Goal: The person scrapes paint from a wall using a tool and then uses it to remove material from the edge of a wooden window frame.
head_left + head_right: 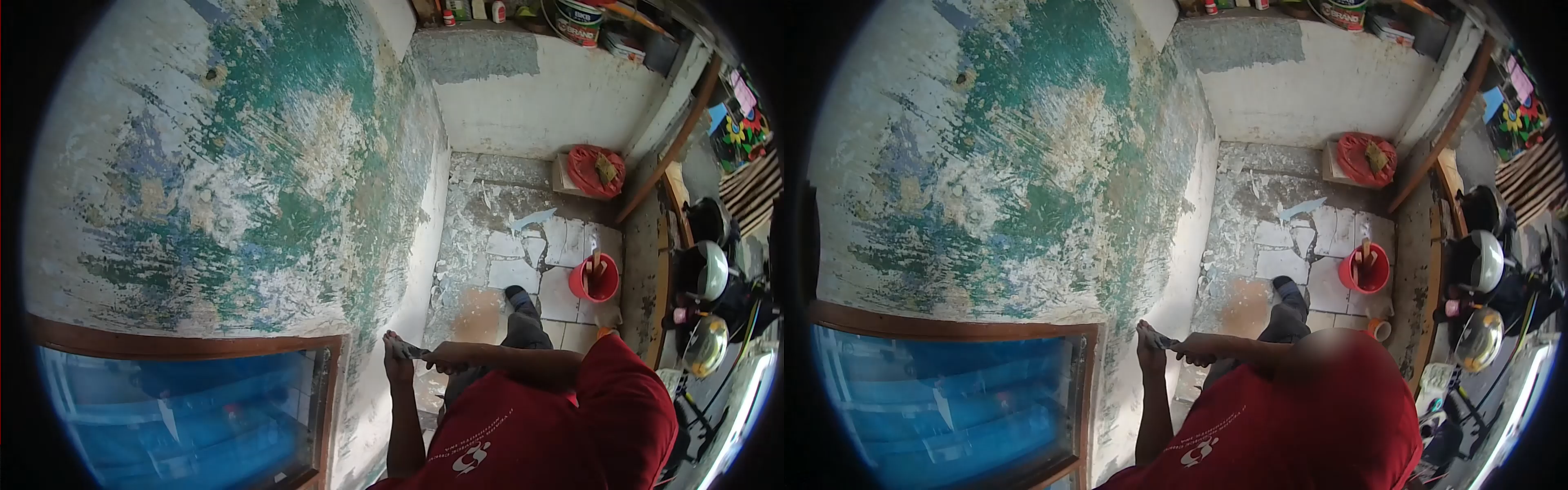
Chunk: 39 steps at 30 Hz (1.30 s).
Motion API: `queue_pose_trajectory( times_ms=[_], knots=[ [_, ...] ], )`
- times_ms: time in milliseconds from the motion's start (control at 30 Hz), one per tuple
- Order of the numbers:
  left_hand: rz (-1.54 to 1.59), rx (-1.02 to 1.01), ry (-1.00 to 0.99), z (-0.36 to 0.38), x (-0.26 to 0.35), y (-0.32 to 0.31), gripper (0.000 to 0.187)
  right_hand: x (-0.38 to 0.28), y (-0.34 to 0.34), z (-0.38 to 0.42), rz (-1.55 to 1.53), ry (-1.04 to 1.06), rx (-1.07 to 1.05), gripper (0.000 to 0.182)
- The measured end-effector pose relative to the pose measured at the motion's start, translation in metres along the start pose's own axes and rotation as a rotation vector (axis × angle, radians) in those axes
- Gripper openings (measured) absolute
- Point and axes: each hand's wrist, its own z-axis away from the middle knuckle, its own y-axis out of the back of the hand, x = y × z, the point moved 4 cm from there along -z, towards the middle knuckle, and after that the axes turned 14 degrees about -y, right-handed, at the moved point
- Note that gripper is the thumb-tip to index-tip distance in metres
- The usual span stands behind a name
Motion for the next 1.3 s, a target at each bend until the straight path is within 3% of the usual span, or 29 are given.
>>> queue_pose_trajectory(
  times_ms=[200,300,367,433,467,567,600,700,833,867,1000,1167,1233,1300],
  knots=[
    [-0.048,0.161,-0.027,-0.003,-0.054,-0.033,0.031,-0.016,0.060,0.056,0.160,-0.046,-0.044,0.046],
    [0.086,0.176,-0.093,-0.011,-0.104,-0.035,0.033,-0.018,0.106,0.062,0.250,-0.022,0.010,0.045],
    [0.205,0.311,-0.053,-0.014,-0.136,-0.044,0.033,-0.027,0.123,0.090,0.122,0.093,0.007,0.044],
    [0.334,-0.086,0.073,-0.010,-0.150,-0.081,0.034,-0.027,0.136,0.093,0.036,0.147,-0.003,0.045],
    [0.567,-0.405,0.252,-0.008,-0.147,-0.134,0.034,-0.030,0.139,0.091,0.083,0.209,0.012,0.045],
    [0.123,0.381,0.112,-0.009,-0.163,-0.107,0.033,-0.032,0.141,0.062,0.052,0.218,0.043,0.045],
    [0.119,0.333,0.130,-0.010,-0.155,-0.124,0.033,-0.028,0.136,0.031,-0.086,0.228,0.092,0.042],
    [0.326,0.311,0.145,-0.031,-0.147,-0.087,0.031,-0.028,0.133,-0.020,-0.375,0.268,-0.017,0.036],
    [0.129,0.358,0.172,-0.070,-0.132,-0.042,0.030,-0.090,0.121,0.013,-0.419,0.089,0.145,0.032],
    [0.070,0.317,0.213,-0.081,-0.128,-0.030,0.026,-0.090,0.119,-0.016,-0.548,0.052,0.031,0.027],
    [0.189,0.353,0.426,-0.124,-0.122,0.032,0.022,-0.100,0.113,-0.103,-0.683,0.085,0.110,0.020],
    [0.117,0.420,0.396,-0.163,-0.131,0.135,0.018,-0.110,0.119,-0.180,-0.702,0.169,0.150,0.018],
    [0.195,0.361,0.436,-0.188,-0.132,0.115,0.018,-0.114,0.129,-0.204,-0.688,0.161,0.216,0.019],
    [0.215,0.452,0.465,-0.201,-0.148,0.122,0.010,-0.115,0.144,-0.220,-0.729,0.149,0.241,0.022]
  ],
)
